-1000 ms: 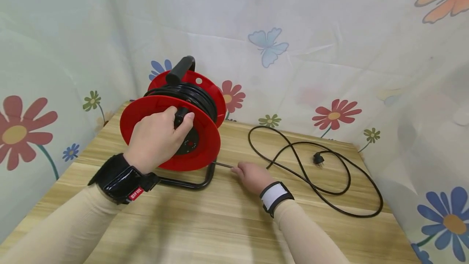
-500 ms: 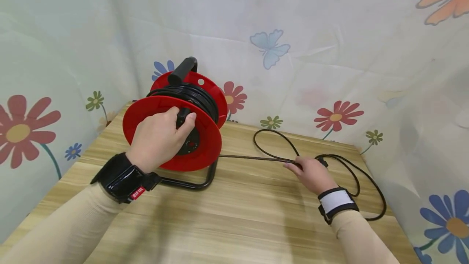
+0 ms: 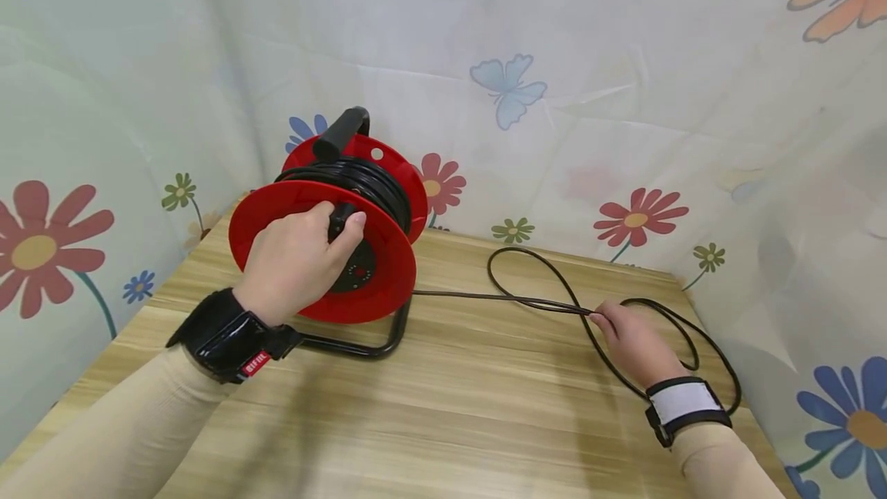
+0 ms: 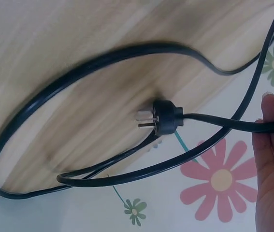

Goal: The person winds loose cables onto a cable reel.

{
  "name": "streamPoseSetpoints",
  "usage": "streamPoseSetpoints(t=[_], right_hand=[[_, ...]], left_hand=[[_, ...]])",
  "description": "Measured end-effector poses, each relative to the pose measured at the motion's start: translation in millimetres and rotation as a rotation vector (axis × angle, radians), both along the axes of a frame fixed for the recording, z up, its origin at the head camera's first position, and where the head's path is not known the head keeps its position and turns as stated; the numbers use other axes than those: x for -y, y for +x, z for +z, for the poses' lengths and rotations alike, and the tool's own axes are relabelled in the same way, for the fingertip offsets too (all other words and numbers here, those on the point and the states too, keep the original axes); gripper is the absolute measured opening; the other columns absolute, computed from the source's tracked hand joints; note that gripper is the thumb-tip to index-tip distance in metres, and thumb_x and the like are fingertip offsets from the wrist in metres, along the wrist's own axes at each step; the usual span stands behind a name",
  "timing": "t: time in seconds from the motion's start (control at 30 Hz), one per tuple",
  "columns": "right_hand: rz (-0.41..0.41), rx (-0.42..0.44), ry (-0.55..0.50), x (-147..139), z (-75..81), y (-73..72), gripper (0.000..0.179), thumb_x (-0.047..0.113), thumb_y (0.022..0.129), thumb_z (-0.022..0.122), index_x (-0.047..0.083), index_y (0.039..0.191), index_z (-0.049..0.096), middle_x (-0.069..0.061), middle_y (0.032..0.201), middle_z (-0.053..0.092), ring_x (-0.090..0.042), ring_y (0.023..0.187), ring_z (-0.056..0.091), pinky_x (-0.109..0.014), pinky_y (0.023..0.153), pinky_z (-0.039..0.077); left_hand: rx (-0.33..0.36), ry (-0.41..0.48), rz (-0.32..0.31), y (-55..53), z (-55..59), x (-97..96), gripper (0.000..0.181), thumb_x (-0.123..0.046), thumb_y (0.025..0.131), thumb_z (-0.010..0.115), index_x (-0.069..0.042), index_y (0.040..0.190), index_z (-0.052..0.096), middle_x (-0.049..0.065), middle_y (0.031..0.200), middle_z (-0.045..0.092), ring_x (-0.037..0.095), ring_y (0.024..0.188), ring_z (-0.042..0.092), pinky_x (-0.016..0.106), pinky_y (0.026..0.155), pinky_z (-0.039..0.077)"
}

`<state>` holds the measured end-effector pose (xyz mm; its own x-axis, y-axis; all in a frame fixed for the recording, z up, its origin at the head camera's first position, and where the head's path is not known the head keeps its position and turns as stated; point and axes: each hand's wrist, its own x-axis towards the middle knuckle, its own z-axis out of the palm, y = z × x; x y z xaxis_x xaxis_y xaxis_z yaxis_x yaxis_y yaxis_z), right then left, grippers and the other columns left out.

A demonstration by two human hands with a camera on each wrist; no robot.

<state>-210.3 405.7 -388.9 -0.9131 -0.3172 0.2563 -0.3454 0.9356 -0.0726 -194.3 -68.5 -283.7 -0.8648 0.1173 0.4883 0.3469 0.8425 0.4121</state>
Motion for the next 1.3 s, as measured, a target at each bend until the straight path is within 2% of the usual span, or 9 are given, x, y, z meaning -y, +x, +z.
streamPoseSetpoints(t=[0.07,0.23,0.33,0.6,0.8,1.0,1.3], right_hand=[[0.013,-0.005,0.011,0,-3.1,-0.9,0.012,0.012,0.095,0.056,0.009,0.083,0.057,0.001,0.062,0.048,-0.014,0.058,0.044,-0.035,0.054,0.039],[-0.012,0.098,-0.028,1,-8.2,-1.5,0.014,0.013,0.097,0.052,0.007,0.085,0.056,-0.003,0.067,0.052,-0.015,0.06,0.045,-0.035,0.055,0.04],[-0.03,0.122,-0.04,4,-8.5,-0.3,0.013,0.014,0.098,0.051,0.006,0.09,0.058,-0.005,0.071,0.056,-0.016,0.062,0.047,-0.037,0.056,0.042],[-0.023,0.11,-0.026,11,-8.3,-1.8,0.014,0.015,0.098,0.052,0.007,0.087,0.057,-0.001,0.065,0.048,-0.016,0.061,0.045,-0.037,0.056,0.04],[-0.04,0.145,-0.015,11,-11.0,-1.6,0.016,0.017,0.099,0.049,0.008,0.088,0.057,0.0,0.065,0.047,-0.016,0.06,0.045,-0.036,0.056,0.039],[-0.024,0.159,-0.027,16,-11.5,-2.3,0.021,0.017,0.1,0.048,0.008,0.081,0.051,0.001,0.062,0.04,-0.014,0.056,0.04,-0.033,0.053,0.034],[-0.028,0.186,-0.034,27,-13.2,-5.1,0.021,0.019,0.1,0.048,0.006,0.084,0.054,-0.001,0.063,0.044,-0.014,0.057,0.042,-0.035,0.054,0.037]], left_hand=[[-0.002,0.0,0.002,0.0,0.3,0.1,0.038,-0.042,0.095,0.045,-0.012,0.072,0.047,0.002,0.052,0.052,0.015,0.046,0.049,0.031,0.044,0.044],[0.002,-0.011,-0.004,0.2,0.3,-1.6,0.038,-0.042,0.095,0.044,-0.013,0.072,0.047,0.002,0.052,0.052,0.015,0.045,0.049,0.031,0.044,0.044],[-0.004,-0.028,-0.008,0.4,-0.2,-3.6,0.038,-0.043,0.095,0.043,-0.013,0.071,0.046,0.002,0.051,0.051,0.015,0.045,0.048,0.03,0.043,0.043],[-0.026,-0.045,-0.006,1.0,-0.4,-8.0,0.037,-0.041,0.094,0.044,-0.013,0.07,0.045,0.002,0.05,0.05,0.015,0.044,0.047,0.031,0.045,0.043],[-0.012,-0.052,-0.016,1.2,-1.3,-13.0,0.037,-0.041,0.094,0.045,-0.013,0.071,0.046,0.001,0.052,0.052,0.015,0.046,0.049,0.033,0.048,0.047],[-0.02,-0.06,-0.021,2.9,-3.9,-19.8,0.037,-0.041,0.094,0.046,-0.013,0.07,0.045,0.001,0.05,0.051,0.014,0.044,0.048,0.03,0.043,0.044],[-0.011,-0.124,-0.025,4.8,-8.9,-29.7,0.039,-0.043,0.094,0.046,-0.012,0.07,0.047,0.001,0.049,0.05,0.014,0.042,0.046,0.029,0.042,0.043]])
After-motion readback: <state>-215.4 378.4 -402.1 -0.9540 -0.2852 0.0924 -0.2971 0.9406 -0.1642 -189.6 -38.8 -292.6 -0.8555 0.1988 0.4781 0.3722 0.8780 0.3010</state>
